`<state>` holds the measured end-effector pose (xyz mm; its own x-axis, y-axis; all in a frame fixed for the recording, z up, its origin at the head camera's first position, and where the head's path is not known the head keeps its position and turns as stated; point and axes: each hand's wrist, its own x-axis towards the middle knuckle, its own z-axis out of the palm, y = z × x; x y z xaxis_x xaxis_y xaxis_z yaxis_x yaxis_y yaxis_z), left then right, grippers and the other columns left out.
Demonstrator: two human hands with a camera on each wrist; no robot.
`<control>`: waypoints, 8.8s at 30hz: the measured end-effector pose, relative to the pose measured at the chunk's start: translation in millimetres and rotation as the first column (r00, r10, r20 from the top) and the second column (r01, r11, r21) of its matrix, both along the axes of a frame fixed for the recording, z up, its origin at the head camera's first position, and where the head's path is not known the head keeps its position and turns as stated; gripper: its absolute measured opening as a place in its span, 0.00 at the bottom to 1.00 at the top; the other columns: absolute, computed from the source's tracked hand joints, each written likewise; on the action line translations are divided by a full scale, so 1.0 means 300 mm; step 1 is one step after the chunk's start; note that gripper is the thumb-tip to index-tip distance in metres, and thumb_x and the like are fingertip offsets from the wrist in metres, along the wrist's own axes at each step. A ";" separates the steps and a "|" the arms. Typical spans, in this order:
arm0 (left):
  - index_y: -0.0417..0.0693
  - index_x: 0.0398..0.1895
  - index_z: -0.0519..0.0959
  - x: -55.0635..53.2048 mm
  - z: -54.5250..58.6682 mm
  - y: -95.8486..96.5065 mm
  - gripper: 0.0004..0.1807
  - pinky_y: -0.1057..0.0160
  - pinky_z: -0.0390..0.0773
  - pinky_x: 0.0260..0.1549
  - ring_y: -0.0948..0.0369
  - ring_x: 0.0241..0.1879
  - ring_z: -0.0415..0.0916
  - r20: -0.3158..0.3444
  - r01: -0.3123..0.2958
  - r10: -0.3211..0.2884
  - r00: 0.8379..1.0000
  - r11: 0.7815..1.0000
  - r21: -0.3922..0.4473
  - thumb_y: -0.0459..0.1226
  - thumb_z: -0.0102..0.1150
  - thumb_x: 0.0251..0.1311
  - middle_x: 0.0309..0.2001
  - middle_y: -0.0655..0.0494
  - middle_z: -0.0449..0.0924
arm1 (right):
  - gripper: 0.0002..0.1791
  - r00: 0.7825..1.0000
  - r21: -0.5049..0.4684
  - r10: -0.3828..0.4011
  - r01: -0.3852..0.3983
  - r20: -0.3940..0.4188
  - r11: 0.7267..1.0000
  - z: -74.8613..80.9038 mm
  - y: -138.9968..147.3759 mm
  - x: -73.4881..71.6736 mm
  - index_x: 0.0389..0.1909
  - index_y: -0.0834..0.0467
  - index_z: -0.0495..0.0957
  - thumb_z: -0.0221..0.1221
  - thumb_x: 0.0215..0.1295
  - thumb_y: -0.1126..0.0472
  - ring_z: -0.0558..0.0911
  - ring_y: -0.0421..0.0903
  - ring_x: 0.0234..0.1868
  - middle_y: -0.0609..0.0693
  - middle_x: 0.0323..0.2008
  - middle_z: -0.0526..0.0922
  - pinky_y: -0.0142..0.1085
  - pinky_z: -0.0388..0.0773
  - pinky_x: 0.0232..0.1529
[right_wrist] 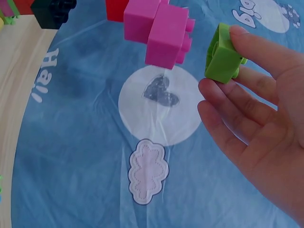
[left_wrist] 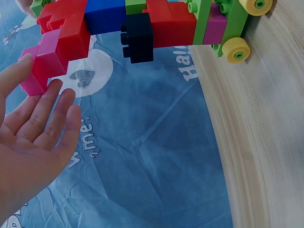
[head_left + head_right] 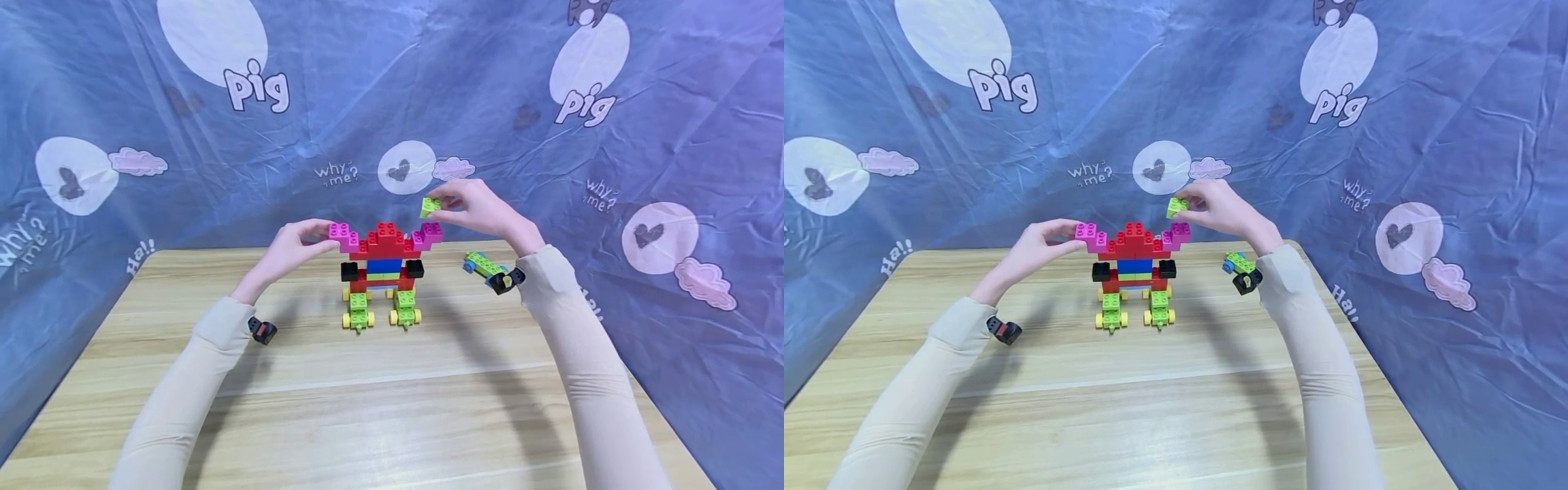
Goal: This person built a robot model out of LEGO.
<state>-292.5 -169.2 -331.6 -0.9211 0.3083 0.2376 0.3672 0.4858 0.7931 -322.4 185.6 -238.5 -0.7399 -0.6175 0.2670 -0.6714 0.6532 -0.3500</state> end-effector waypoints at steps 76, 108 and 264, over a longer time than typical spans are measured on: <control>0.47 0.60 0.78 0.001 0.008 0.002 0.25 0.52 0.80 0.53 0.51 0.51 0.82 0.000 -0.003 0.003 1.000 1.000 -0.014 0.46 0.66 0.62 0.52 0.45 0.85 | 0.19 0.976 0.020 0.216 -0.217 0.034 0.976 -0.049 -0.218 -0.019 0.51 0.63 0.81 0.68 0.60 0.61 0.85 0.49 0.41 0.57 0.48 0.84 0.41 0.85 0.51; 0.47 0.60 0.78 0.001 0.001 -0.005 0.25 0.57 0.80 0.51 0.52 0.51 0.82 -0.006 -0.010 0.010 1.000 1.000 -0.028 0.47 0.66 0.62 0.51 0.45 0.85 | 0.17 0.979 0.037 0.196 -0.199 0.062 0.979 -0.034 -0.219 -0.006 0.54 0.63 0.82 0.63 0.66 0.61 0.86 0.50 0.44 0.59 0.48 0.86 0.43 0.85 0.52; 0.45 0.61 0.77 -0.002 -0.003 0.010 0.26 0.51 0.82 0.54 0.51 0.52 0.82 0.007 -0.026 0.026 1.000 1.000 -0.016 0.45 0.67 0.61 0.52 0.45 0.85 | 0.25 0.916 0.160 -0.363 0.338 0.169 0.928 -0.568 0.416 -0.162 0.54 0.73 0.77 0.64 0.55 0.67 0.84 0.65 0.46 0.71 0.47 0.84 0.57 0.78 0.53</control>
<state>-293.0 -166.3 -332.6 -0.9305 0.2881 0.2261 0.3487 0.5081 0.7876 -370.9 310.3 -408.8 -0.9439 -0.3282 0.0356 -0.3194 0.8807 -0.3497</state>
